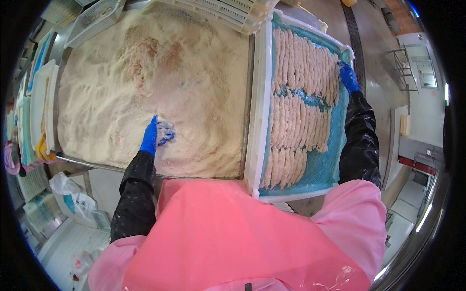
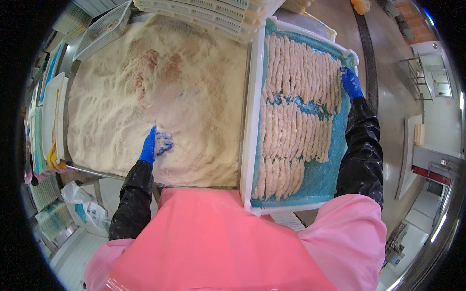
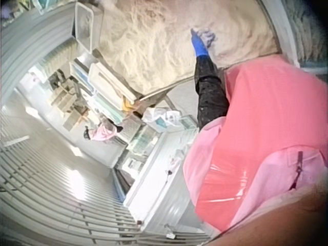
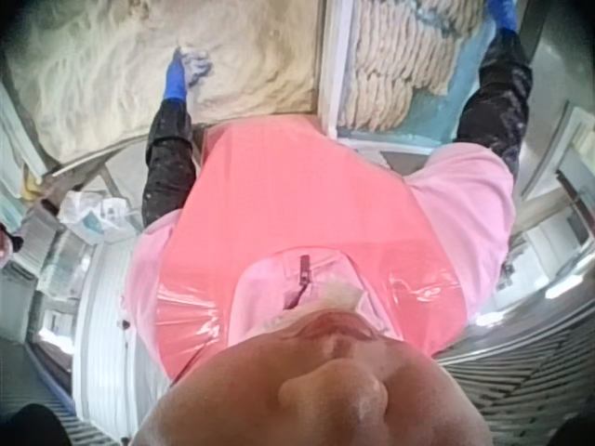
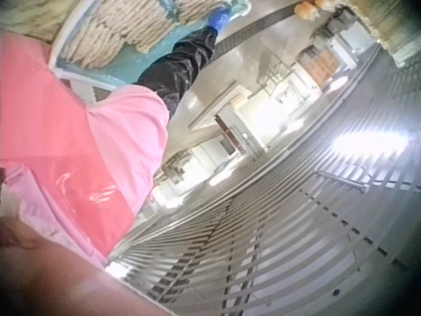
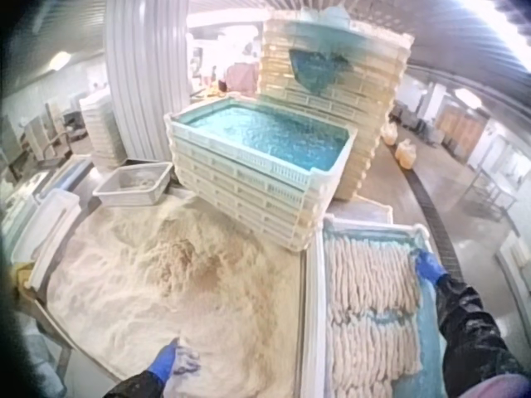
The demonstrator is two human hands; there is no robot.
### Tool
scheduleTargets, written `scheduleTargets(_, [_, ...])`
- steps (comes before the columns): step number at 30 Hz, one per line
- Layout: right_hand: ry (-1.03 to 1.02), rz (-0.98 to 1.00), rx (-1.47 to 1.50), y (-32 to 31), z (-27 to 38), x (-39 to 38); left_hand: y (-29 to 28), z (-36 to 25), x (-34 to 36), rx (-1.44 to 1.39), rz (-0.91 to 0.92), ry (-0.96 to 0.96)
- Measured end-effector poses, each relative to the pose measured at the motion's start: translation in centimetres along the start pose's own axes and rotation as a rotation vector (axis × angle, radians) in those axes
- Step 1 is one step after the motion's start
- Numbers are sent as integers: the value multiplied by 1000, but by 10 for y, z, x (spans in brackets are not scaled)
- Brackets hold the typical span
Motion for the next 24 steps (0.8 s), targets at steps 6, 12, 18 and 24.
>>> scheduleTargets(6, [519,467,-65,-21,42,-60,9,0,-13,-23,32,24])
scheduleTargets(12, [-142,-135,141,-36,283,-74,4,-1,-25,-71,220,62])
scheduleTargets(18, [-471,459,627,154,525,-145,-34,-23,-58,212,-16,230])
scheduleTargets(24, [-149,398,602,276,596,-256,-78,-29,-77,159,-20,257])
Point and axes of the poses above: each hand's wrist, its own x-axis towards the middle knuckle, its own y-axis out of the palm, z = x × y, the point moved 3 cm from there along x, towards the middle knuckle, and after that the axes turned 8 degrees about y, right-handed, at the moved point
